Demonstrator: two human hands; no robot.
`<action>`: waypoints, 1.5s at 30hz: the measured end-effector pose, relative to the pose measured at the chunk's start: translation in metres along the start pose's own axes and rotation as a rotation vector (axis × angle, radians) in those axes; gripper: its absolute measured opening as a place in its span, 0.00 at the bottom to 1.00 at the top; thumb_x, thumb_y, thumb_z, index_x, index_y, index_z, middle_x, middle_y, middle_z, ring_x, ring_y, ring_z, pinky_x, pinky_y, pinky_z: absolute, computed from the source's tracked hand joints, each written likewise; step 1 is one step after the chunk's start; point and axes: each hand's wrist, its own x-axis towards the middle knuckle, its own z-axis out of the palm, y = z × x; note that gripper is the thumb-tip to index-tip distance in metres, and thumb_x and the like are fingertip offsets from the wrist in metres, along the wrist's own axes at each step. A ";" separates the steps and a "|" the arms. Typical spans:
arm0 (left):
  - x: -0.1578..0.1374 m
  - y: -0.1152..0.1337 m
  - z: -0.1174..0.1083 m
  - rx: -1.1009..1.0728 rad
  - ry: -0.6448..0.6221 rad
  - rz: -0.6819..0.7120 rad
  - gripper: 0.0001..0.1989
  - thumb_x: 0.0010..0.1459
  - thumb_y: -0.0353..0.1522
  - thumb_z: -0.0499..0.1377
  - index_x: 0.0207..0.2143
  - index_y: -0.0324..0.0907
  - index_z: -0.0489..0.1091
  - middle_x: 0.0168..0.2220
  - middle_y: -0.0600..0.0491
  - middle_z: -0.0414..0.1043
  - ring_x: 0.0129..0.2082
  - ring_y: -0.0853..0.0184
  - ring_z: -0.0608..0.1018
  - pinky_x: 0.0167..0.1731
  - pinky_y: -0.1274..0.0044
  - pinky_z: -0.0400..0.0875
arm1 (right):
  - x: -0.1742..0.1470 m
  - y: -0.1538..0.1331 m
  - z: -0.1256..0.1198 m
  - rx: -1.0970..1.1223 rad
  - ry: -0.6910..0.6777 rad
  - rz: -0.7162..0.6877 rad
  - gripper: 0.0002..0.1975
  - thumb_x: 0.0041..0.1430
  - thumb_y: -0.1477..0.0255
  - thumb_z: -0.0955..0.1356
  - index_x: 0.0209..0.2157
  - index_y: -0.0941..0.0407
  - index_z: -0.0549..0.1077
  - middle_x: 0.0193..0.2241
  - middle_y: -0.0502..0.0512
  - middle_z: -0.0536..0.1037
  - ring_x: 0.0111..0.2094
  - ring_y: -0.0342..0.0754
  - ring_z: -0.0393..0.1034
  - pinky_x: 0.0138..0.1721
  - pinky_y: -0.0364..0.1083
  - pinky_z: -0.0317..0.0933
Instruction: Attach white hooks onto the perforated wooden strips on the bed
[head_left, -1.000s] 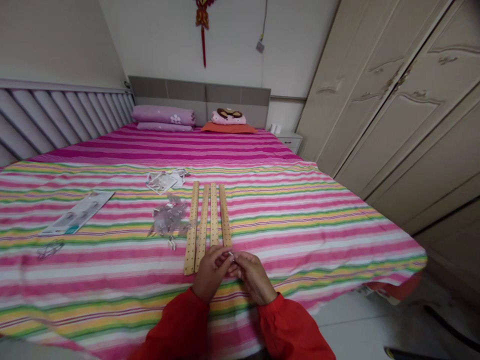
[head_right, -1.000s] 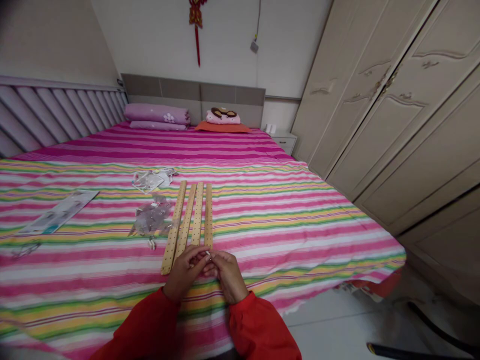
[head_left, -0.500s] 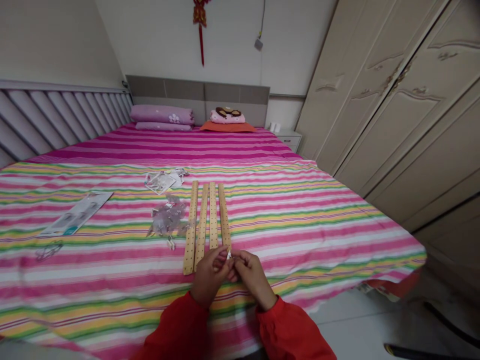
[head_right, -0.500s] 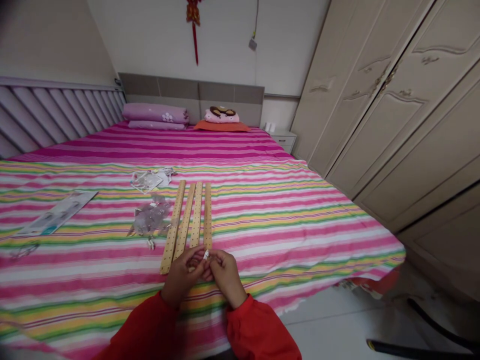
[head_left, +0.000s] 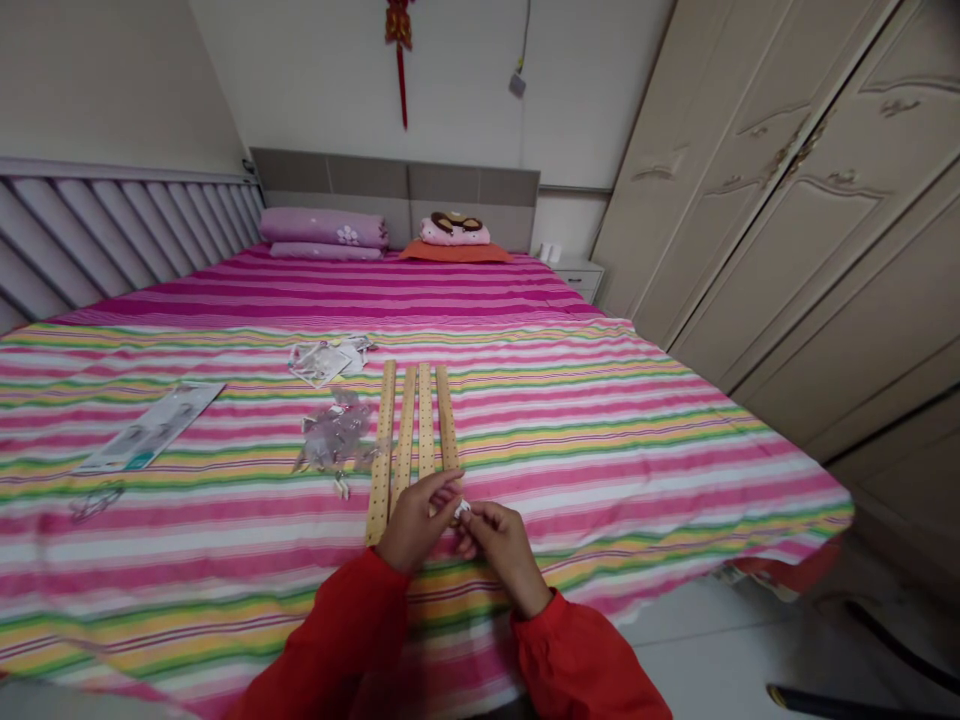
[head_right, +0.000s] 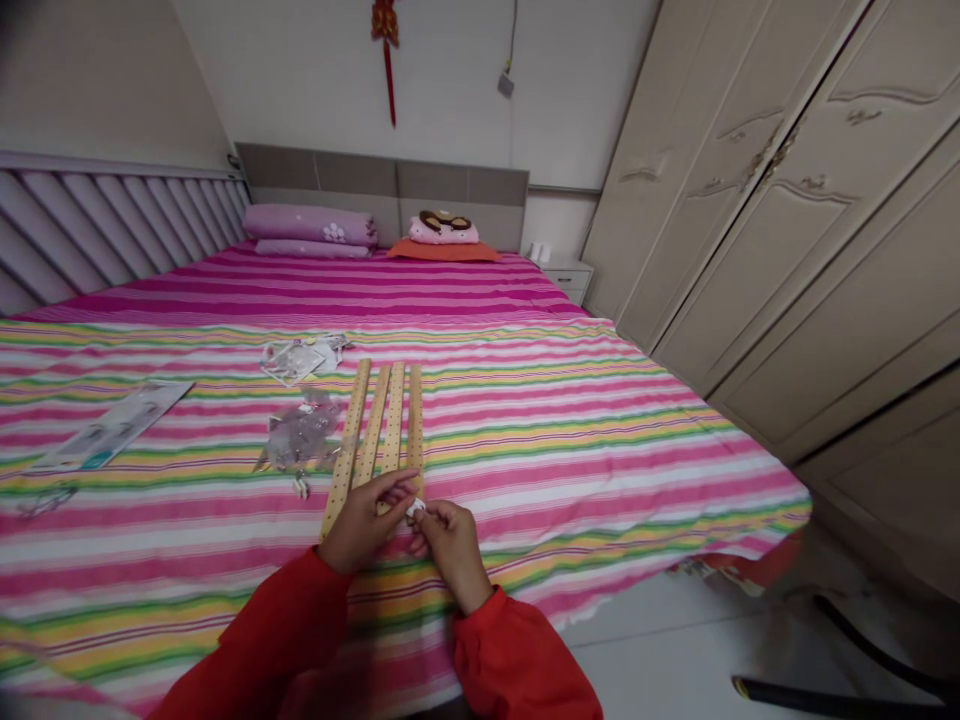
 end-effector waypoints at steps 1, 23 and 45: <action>0.002 -0.002 0.001 -0.046 0.010 -0.028 0.17 0.50 0.33 0.57 0.44 0.40 0.72 0.32 0.52 0.76 0.30 0.70 0.76 0.32 0.76 0.73 | 0.000 0.001 0.001 0.023 0.003 0.009 0.22 0.40 0.56 0.74 0.29 0.59 0.72 0.17 0.48 0.74 0.14 0.42 0.67 0.16 0.40 0.60; 0.024 -0.033 -0.001 0.040 -0.006 -0.020 0.12 0.52 0.33 0.56 0.38 0.40 0.74 0.37 0.48 0.77 0.37 0.66 0.78 0.40 0.71 0.73 | 0.005 0.015 -0.002 -0.577 0.144 -0.405 0.06 0.53 0.72 0.67 0.32 0.56 0.76 0.23 0.51 0.70 0.23 0.44 0.63 0.25 0.43 0.57; -0.036 -0.044 0.012 0.703 0.128 0.199 0.20 0.49 0.33 0.60 0.47 0.47 0.71 0.45 0.48 0.76 0.47 0.56 0.72 0.47 0.65 0.59 | 0.005 0.017 -0.005 -0.627 0.082 -0.504 0.14 0.54 0.77 0.66 0.41 0.53 0.77 0.33 0.56 0.73 0.35 0.49 0.68 0.37 0.47 0.64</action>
